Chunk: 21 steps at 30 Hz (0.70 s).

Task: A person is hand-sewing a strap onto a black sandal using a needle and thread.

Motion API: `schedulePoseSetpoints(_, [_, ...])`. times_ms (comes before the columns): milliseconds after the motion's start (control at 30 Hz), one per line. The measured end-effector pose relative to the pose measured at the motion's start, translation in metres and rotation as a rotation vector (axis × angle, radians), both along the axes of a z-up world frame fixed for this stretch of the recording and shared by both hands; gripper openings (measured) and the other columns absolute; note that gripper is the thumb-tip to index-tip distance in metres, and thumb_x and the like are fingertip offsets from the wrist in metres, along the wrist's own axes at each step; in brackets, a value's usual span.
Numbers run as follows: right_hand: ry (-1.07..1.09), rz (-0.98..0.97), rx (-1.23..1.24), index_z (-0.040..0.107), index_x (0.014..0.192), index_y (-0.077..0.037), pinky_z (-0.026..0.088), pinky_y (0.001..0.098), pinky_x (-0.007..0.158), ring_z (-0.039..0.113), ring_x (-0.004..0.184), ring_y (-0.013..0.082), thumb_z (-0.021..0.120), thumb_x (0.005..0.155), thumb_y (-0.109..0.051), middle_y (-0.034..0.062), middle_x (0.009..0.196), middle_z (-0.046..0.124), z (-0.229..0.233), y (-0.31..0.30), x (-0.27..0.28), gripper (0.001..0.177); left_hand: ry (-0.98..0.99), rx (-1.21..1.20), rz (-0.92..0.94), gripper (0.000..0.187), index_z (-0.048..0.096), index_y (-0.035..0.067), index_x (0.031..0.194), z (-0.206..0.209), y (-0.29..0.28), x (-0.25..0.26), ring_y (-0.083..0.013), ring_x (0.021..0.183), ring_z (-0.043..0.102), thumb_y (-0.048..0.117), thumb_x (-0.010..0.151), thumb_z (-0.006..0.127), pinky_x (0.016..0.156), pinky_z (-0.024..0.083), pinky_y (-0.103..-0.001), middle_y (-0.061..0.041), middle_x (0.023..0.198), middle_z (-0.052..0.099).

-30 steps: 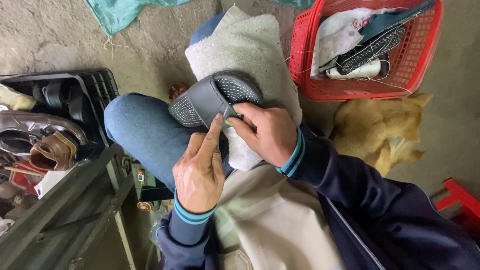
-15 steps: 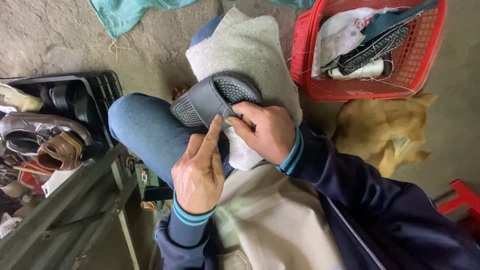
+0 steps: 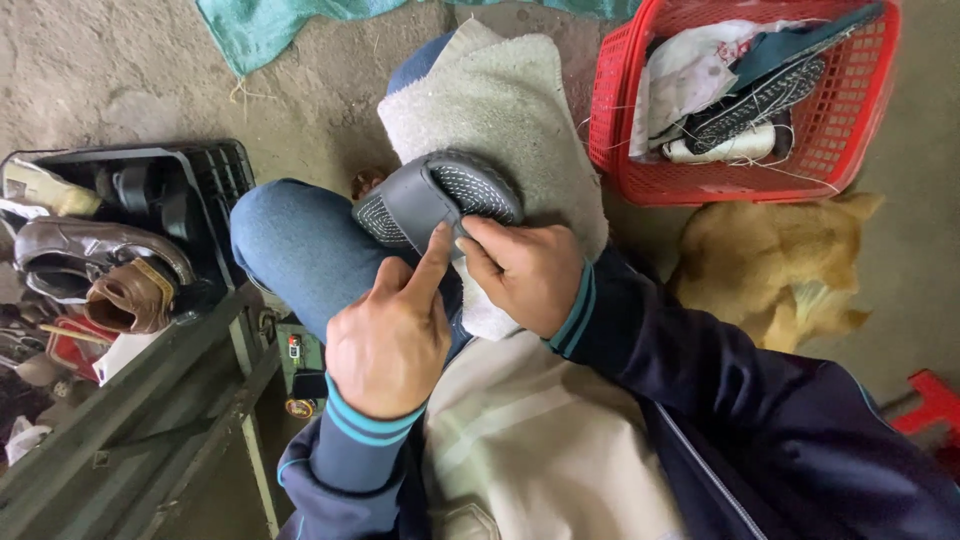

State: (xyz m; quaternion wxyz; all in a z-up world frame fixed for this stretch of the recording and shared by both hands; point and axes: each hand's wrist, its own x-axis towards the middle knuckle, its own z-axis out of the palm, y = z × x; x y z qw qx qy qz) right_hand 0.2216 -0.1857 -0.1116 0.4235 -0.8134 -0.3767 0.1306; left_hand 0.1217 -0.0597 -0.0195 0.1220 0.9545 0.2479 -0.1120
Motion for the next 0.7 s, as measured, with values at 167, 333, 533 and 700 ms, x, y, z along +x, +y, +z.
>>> schedulePoseSetpoints(167, [0.024,0.014,0.019,0.076,0.104,-0.01,0.058,0.0372,0.055,0.073,0.063,0.0275,0.068,0.094,-0.013,0.0069,0.063,0.07,0.0,0.002,0.007,0.014,-0.015,0.013,-0.024,0.053,0.07,0.038,0.135,-0.013,0.0,0.012,-0.0259,0.056,0.069,0.015,0.089,0.058,0.054,0.059,-0.041,0.002,0.075,0.058])
schedulePoseSetpoints(333, [0.142,0.033,0.036,0.076,0.105,-0.01,0.058,0.0379,0.055,0.074,0.068,0.0295,0.069,0.094,-0.011,0.0084,0.063,0.07,0.01,0.001,0.014,0.014,-0.086,-0.056,0.018,0.051,0.07,0.036,0.135,-0.023,0.009,0.002,-0.0328,0.057,0.068,0.017,0.089,0.057,0.058,0.058,-0.048,-0.002,0.077,0.057])
schedulePoseSetpoints(533, [0.262,0.097,-0.049,0.078,0.109,-0.013,0.059,0.0385,0.058,0.075,0.067,0.0283,0.065,0.097,-0.016,0.0064,0.063,0.073,0.024,-0.005,0.023,0.017,-0.224,-0.376,0.07,0.039,0.067,0.035,0.137,-0.03,0.019,-0.016,-0.0279,0.072,0.071,0.022,0.104,0.051,0.064,0.059,-0.04,0.002,0.077,0.059])
schedulePoseSetpoints(700, [-0.086,0.02,0.071,0.078,0.107,-0.016,0.057,0.0273,0.06,0.071,0.066,0.0216,0.064,0.101,-0.01,0.0017,0.071,0.071,0.043,-0.003,0.027,0.016,-0.326,-0.247,0.072,0.03,0.071,0.018,0.124,-0.036,0.011,-0.015,-0.0288,0.074,0.068,0.008,0.1,0.055,0.064,0.057,-0.042,-0.004,0.08,0.059])
